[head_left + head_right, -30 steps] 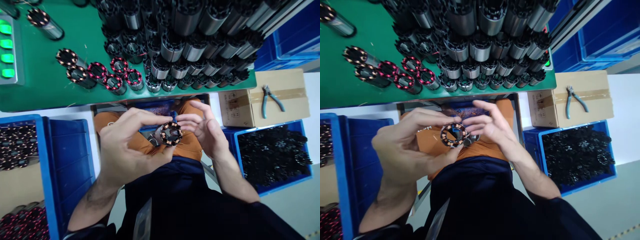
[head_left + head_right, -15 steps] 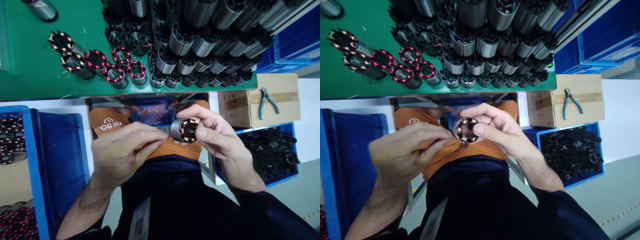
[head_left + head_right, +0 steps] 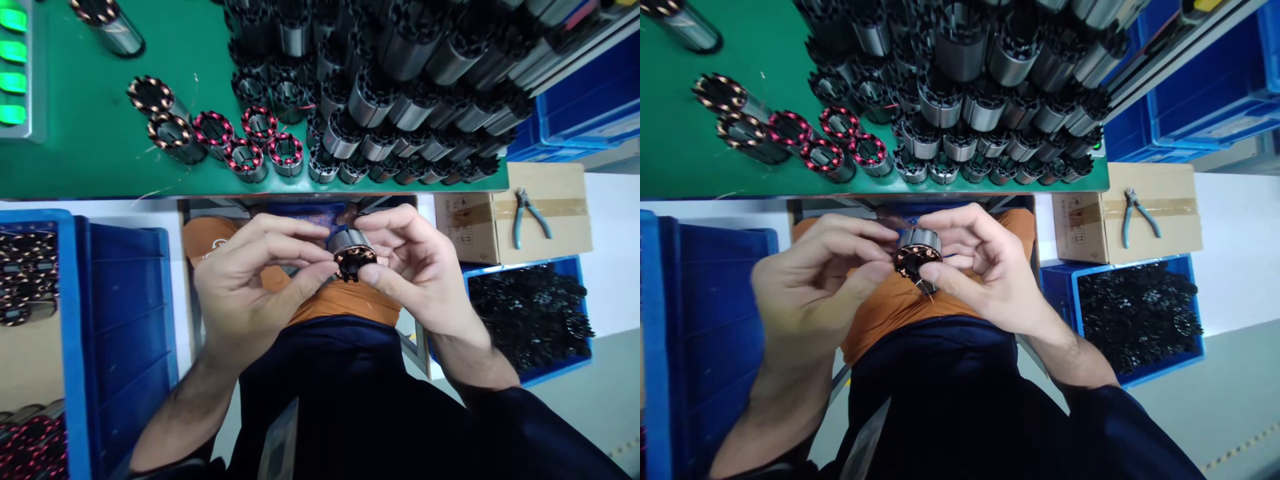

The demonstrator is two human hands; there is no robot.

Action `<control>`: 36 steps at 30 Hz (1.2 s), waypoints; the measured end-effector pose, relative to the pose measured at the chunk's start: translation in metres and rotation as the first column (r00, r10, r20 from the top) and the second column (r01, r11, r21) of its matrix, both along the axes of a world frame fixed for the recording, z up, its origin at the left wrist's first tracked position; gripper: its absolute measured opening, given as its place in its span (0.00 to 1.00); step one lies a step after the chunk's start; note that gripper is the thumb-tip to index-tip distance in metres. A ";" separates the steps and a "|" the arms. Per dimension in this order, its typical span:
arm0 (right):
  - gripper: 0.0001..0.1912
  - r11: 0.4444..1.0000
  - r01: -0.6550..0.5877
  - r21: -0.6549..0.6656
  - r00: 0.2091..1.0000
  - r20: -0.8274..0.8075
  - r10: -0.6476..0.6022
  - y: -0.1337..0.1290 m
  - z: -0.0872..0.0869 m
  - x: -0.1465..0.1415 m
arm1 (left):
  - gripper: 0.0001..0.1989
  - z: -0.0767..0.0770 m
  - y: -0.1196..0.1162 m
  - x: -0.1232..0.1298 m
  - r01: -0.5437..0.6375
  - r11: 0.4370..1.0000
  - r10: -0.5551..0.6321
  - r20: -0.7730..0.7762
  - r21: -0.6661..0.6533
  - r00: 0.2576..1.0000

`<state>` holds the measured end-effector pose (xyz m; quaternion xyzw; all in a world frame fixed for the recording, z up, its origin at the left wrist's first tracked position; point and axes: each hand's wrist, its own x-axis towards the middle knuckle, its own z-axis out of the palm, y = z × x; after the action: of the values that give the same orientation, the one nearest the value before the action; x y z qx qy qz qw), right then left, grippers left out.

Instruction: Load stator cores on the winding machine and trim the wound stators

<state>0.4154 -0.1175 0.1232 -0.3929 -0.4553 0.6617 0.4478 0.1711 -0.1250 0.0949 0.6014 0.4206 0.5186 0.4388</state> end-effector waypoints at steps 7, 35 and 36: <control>0.25 0.996 -0.073 -0.056 0.993 -0.093 0.068 -0.006 -0.002 0.013 | 0.14 -0.026 0.009 0.000 0.098 0.920 -0.011 0.225 -0.379 0.974; 0.28 0.980 -0.167 0.106 0.973 0.181 0.146 -0.002 -0.009 0.011 | 0.50 -0.001 -0.015 -0.005 0.116 0.976 -0.065 -0.261 0.186 0.963; 0.22 0.977 -0.131 0.170 0.967 0.241 0.088 -0.001 -0.009 0.012 | 0.50 -0.002 -0.015 -0.004 0.101 0.971 -0.037 -0.284 0.216 0.958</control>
<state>0.4271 -0.1180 0.1138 -0.3982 -0.5849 0.5901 0.3886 0.1669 -0.1397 0.0925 0.7289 0.3944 0.4581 0.3214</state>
